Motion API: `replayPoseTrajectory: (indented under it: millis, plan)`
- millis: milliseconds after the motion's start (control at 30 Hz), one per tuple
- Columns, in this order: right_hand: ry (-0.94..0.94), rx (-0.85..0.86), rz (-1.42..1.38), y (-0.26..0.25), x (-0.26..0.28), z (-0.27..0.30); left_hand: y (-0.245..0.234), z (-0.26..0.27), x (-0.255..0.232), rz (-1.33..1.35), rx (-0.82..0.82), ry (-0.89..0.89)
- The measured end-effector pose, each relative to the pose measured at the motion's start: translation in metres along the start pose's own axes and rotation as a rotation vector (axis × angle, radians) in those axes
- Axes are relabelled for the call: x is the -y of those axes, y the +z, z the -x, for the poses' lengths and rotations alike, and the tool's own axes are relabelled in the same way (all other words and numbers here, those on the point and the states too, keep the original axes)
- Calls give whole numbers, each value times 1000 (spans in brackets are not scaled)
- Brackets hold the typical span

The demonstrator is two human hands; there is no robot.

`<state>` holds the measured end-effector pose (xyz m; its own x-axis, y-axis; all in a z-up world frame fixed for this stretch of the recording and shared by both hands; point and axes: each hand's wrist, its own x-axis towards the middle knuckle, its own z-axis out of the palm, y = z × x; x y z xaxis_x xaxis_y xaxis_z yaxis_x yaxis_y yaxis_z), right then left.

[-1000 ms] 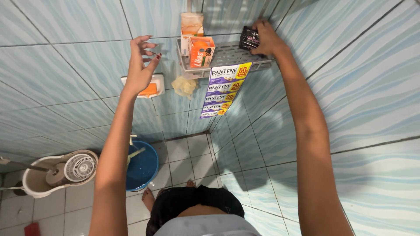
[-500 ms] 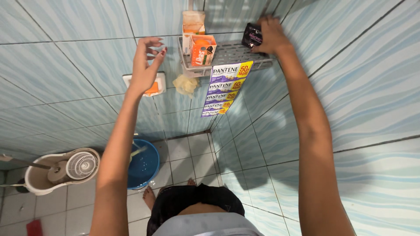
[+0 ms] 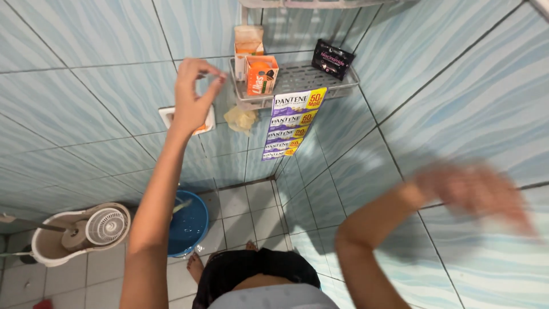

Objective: Organizing various toiletry packets and bottles on a bathroom shelf and near the sink.

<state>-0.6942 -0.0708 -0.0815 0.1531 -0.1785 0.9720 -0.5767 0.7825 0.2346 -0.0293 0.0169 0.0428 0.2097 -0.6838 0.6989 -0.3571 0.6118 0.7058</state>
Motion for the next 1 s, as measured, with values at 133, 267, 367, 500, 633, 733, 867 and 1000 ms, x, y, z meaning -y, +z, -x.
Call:
replayPoseTrajectory:
  millis: [133, 267, 367, 500, 633, 733, 867, 1000]
  plan:
    - [-360, 347, -1238, -130, 1, -71, 11, -9, -20, -233, 163, 156]
    - [-708, 738, -2452, -281, -3, -150, 30, -20, -7, -410, 242, 185]
    - [-667, 787, -1612, -282, 81, -155, 47, -38, -10, -482, 297, 299]
    - [-351, 814, -1944, -280, 165, -179, 66, -54, -2, -493, 323, 337]
    - [-485, 589, -1749, -256, 248, -169, 79, -51, 24, -589, 331, 240]
    - [-566, 735, -1856, -238, 288, -155, 84, -52, 36, -638, 296, 257]
    - [-55, 1412, -2621, -240, 287, -167, 90, -54, 41, -612, 261, 306]
    - [441, 1438, -2947, -244, 238, -192, 89, -57, 37, -622, 274, 278]
